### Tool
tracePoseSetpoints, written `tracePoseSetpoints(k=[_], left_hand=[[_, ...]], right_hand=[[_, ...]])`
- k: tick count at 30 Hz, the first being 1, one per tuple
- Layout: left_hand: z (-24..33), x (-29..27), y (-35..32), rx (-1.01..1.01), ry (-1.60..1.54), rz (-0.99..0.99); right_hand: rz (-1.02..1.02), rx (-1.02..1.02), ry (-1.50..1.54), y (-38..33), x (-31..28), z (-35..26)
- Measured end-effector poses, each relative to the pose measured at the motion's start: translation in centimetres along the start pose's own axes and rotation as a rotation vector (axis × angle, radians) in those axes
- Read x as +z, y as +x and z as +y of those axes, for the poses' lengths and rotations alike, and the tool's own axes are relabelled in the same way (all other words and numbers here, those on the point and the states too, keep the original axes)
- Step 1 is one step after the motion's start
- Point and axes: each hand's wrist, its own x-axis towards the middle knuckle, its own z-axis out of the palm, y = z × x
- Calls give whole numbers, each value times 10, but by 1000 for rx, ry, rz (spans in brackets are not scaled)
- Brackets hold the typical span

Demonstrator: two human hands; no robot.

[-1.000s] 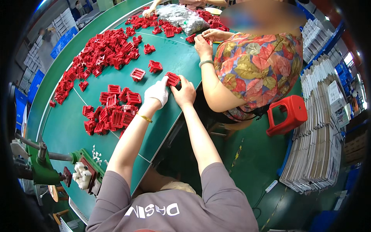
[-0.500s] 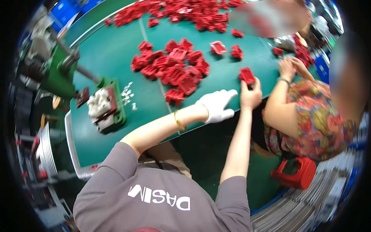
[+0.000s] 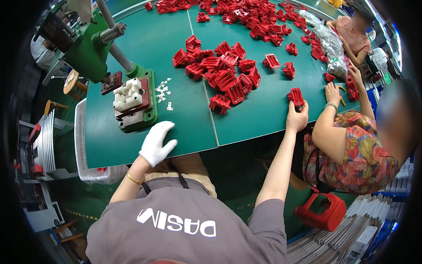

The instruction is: The recorder is operating a manual press to assemble or stamp small red plastic components at a factory workstation.

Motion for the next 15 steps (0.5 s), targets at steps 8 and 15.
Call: tracePoseSetpoints(k=[8,15], left_hand=[[2,9,-26,76,227,161],[6,11,-30,63,268,205]], right_hand=[[19,38,-97,6,-7,-3],[-201,132,-328,5,-5,-19]])
